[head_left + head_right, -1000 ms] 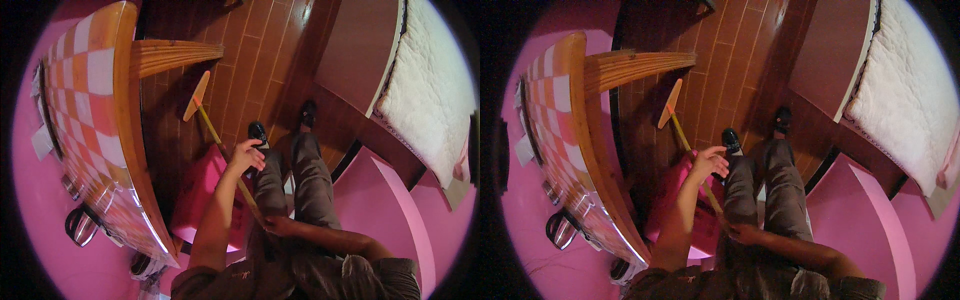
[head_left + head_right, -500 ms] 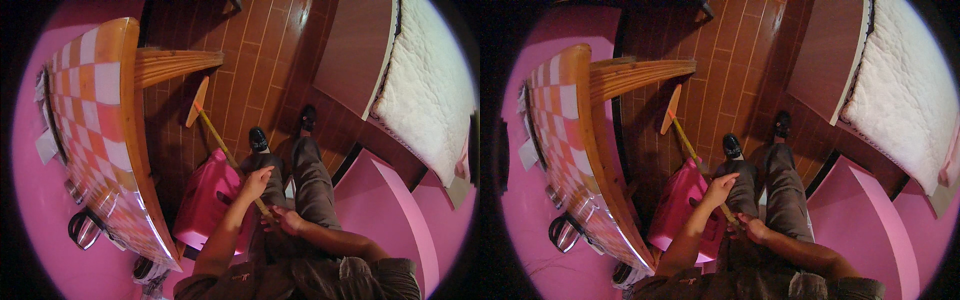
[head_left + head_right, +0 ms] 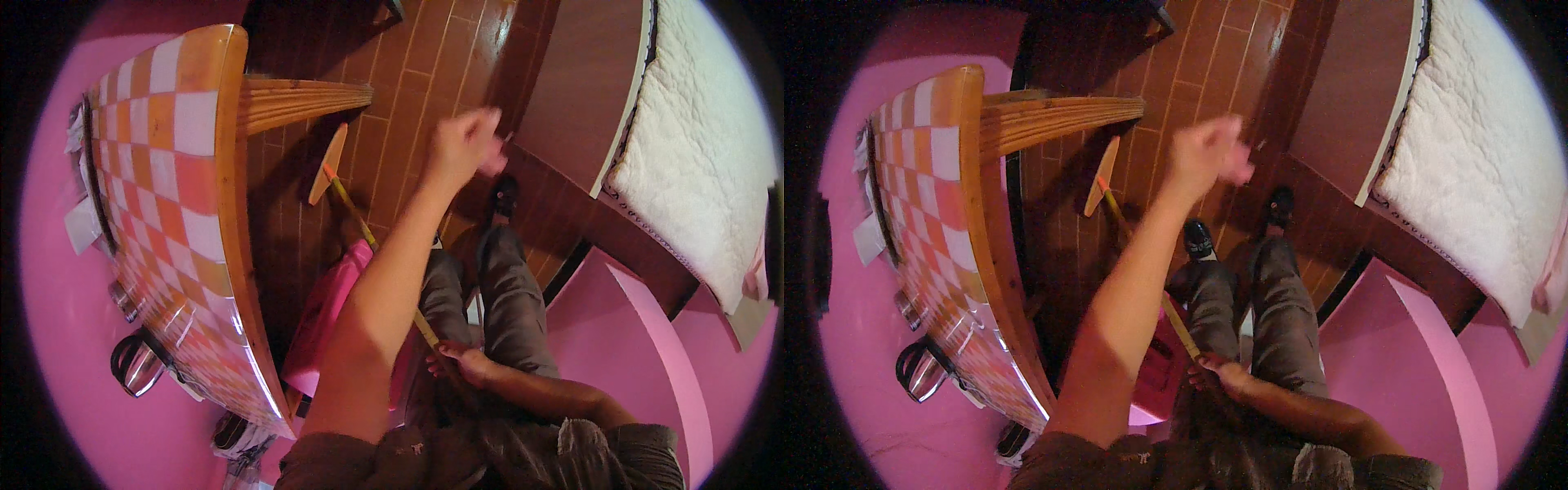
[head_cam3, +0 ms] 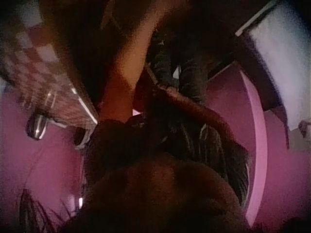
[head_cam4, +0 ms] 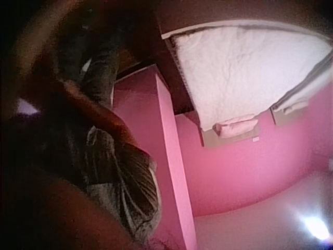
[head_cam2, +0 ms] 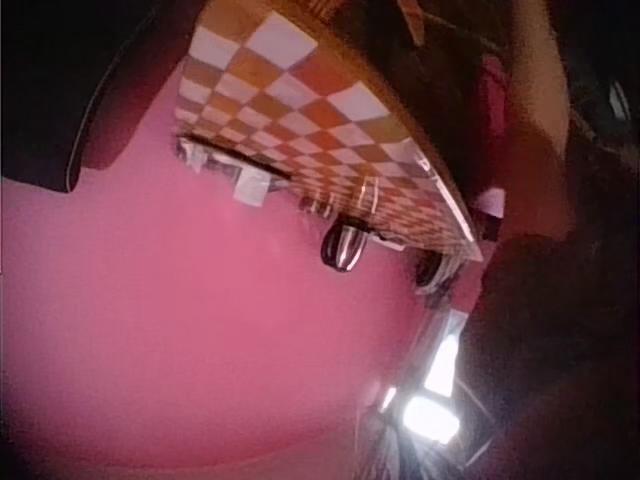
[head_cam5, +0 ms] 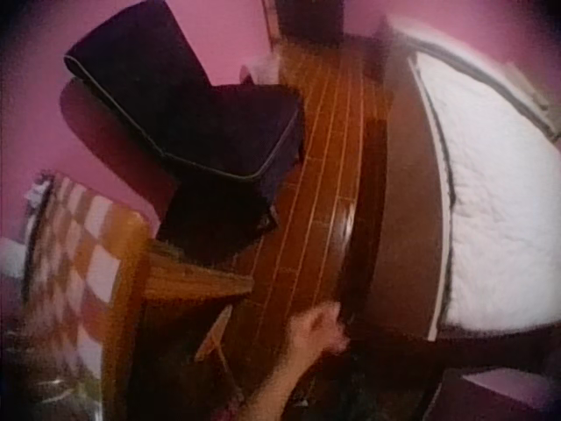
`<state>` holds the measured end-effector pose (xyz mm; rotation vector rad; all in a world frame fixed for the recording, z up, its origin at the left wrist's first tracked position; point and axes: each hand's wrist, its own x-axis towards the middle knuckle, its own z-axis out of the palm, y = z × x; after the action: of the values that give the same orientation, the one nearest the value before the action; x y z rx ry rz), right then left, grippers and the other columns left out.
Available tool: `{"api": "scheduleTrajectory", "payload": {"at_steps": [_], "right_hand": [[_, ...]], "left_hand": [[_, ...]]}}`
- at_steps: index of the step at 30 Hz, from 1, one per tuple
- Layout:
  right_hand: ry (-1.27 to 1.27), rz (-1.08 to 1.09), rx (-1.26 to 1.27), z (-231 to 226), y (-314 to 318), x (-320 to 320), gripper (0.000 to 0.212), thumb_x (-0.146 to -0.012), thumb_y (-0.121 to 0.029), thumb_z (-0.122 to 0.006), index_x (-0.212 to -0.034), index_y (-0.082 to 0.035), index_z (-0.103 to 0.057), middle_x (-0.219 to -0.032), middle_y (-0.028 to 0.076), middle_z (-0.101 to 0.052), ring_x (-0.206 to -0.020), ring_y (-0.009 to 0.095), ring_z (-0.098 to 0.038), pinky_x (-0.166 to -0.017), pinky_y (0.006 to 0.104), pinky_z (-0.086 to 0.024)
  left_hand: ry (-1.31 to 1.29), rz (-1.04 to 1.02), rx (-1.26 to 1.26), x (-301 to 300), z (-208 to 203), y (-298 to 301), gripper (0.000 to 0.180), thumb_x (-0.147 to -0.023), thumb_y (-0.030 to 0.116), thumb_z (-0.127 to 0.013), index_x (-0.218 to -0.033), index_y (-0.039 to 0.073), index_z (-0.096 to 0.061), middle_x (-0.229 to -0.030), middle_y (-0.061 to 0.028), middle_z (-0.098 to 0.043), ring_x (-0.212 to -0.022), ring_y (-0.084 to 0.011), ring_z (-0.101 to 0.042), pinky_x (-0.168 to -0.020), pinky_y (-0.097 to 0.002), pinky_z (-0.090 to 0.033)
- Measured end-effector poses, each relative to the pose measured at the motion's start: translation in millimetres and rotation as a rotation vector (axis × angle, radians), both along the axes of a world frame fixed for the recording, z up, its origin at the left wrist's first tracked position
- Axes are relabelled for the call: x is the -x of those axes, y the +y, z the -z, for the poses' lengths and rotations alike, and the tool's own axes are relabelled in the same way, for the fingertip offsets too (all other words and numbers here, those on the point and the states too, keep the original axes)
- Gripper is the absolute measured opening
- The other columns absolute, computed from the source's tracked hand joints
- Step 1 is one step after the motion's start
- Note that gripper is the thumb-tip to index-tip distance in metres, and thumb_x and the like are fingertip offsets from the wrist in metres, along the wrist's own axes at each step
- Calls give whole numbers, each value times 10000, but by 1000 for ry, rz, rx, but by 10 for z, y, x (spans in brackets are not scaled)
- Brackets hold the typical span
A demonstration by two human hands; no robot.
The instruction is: The person sweeps a tiled floor in a bedroom using a broom, moving a chair and a bucket to access different areas. They then sweep debris into a dustpan and exit the room.
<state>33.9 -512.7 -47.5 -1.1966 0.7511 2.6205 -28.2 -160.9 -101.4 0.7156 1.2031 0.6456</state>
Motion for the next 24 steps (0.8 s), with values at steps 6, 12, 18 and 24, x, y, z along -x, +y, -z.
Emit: {"api": "scheduleTrajectory", "payload": {"at_steps": [6,12,18,24], "right_hand": [[50,6,-10,4,-33,-43,349,-888,-234,-482,-1159,-26,-406,-1015,121,-569,-870,229,-580,-754,354,-482],[53,-35,-19,-49,70,-23,284,-879,-258,-498,-1091,-72,-466,-945,77,-566,-799,203,-577,-656,347,-489],[21,-323,-140,-214,312,-112,296,-876,-196,-520,-1144,-120,-419,-691,20,-489,-540,128,-478,-406,277,-358],[-9,-543,-385,-474,526,-346,356,-866,-157,-532,-1168,-97,-354,-587,30,-441,-430,117,-415,-354,284,-327]], "left_hand": [[601,-202,-932,-136,140,716,404,-919,320,-390,-1191,39,-494,-839,-121,-613,-753,-178,-620,-634,-271,-491],[164,-56,-228,367,84,-190,429,-825,32,-429,-1246,105,-467,-1216,-181,-487,-1105,-209,-504,-788,-297,-475],[1098,391,-13,1006,499,-1484,507,-802,198,-517,-1274,57,-400,-1140,-255,-510,-1062,-376,-500,-883,-390,-420],[683,-356,684,1159,498,-2734,431,-843,287,-528,-1202,94,-388,-941,-183,-580,-775,-330,-577,-657,-425,-468]]}}
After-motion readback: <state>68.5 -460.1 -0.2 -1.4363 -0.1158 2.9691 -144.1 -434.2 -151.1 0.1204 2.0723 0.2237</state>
